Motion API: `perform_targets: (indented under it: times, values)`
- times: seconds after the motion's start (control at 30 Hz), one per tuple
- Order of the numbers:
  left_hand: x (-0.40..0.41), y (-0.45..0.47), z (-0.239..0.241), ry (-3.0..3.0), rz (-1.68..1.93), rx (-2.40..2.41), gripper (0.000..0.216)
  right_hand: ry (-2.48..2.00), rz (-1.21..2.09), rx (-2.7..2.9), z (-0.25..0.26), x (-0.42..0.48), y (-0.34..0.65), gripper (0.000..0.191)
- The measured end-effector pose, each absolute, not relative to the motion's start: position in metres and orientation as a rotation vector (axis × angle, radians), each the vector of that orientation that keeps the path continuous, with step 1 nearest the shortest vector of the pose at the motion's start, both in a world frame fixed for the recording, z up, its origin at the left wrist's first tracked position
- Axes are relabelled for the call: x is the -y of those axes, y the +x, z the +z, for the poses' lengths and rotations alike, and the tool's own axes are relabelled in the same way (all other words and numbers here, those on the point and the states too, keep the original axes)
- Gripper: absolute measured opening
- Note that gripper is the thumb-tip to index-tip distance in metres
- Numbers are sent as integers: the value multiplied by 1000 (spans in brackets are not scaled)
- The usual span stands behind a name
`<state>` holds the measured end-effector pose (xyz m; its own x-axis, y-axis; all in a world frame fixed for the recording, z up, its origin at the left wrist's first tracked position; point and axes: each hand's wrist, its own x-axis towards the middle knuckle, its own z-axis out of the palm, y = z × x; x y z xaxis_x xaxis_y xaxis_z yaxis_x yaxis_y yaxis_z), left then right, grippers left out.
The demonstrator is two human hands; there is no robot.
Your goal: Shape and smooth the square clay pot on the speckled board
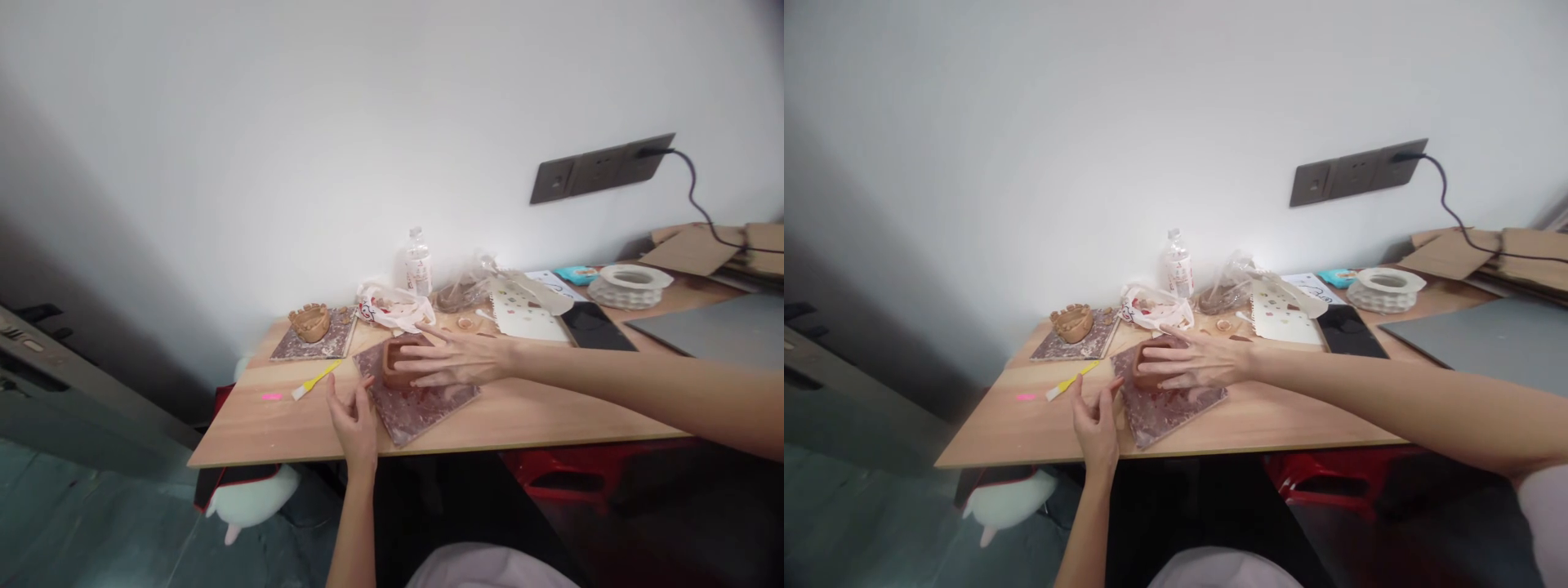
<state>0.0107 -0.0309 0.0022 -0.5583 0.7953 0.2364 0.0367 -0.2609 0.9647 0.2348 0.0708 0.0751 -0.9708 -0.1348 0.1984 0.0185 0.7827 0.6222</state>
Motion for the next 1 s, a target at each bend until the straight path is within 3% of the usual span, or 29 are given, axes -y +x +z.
perform_targets:
  times: [0.2,0.37,0.53,1.0]
  values:
    - [32,11,4,1031,1873,-1476,73,88,-822,2718,72,-75,271,44]
    - [31,10,3,1053,1884,-1466,71,-766,-454,2558,49,-121,314,42]
    - [31,10,2,1025,1897,-1479,70,-1198,-249,2658,21,-154,339,35]
    - [32,11,3,1026,1887,-1481,73,-1308,-175,2701,5,-170,338,35]
